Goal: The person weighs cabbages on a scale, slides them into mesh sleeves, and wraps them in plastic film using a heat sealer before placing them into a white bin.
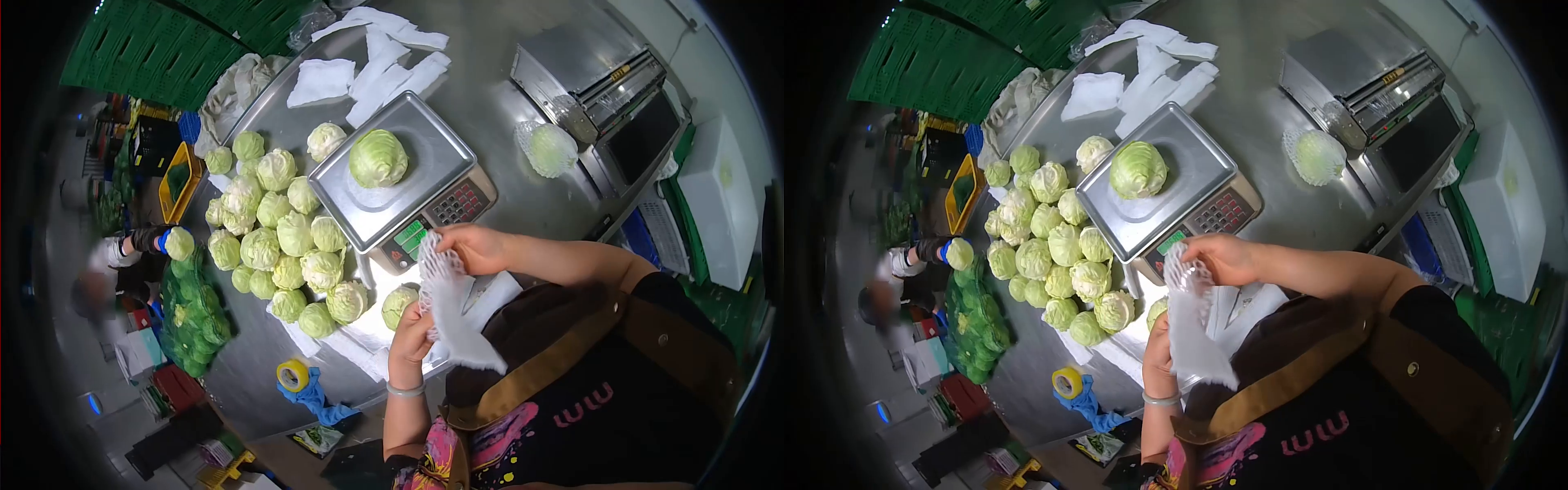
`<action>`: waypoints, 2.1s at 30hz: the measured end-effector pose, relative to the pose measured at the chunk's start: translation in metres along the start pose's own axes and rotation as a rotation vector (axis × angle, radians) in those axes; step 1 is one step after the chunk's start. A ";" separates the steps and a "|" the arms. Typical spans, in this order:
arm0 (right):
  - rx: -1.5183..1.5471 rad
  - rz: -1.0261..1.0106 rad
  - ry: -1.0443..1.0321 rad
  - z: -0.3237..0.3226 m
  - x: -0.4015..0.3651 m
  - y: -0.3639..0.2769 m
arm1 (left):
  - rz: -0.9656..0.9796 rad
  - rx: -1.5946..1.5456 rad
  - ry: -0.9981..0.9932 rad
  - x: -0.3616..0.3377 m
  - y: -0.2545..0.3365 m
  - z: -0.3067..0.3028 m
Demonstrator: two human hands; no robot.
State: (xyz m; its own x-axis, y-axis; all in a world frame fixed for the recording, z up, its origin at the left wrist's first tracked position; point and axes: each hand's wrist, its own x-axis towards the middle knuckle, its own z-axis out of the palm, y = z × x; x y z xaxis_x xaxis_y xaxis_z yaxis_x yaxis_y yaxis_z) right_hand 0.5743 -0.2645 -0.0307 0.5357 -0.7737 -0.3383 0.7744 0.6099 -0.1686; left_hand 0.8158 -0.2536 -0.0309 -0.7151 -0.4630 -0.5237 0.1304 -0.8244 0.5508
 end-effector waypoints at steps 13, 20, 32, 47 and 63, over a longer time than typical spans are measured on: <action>-1.800 -0.618 0.702 0.005 0.094 -0.163 | 0.591 -0.095 0.683 0.163 0.076 -0.030; -1.682 -0.558 0.617 -0.040 0.161 -0.180 | 0.412 -0.313 0.535 0.223 0.107 -0.047; -1.471 -0.504 0.563 0.022 -0.014 -0.071 | 0.303 -0.560 0.112 0.103 0.042 0.036; -0.707 -0.327 0.238 -0.138 -0.159 -0.008 | 0.345 0.086 0.283 0.119 -0.054 0.092; -1.962 -0.362 1.377 -0.160 -0.207 -0.086 | 0.654 0.752 1.826 -0.023 0.079 -0.220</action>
State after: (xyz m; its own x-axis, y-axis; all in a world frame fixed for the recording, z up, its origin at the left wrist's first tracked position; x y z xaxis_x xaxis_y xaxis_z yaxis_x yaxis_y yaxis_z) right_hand 0.3429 -0.1299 -0.0941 -0.5433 -0.8294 -0.1304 -0.7538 0.5502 -0.3592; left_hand 0.9937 -0.3796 -0.1185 0.7169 -0.6743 0.1769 -0.5544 -0.3976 0.7311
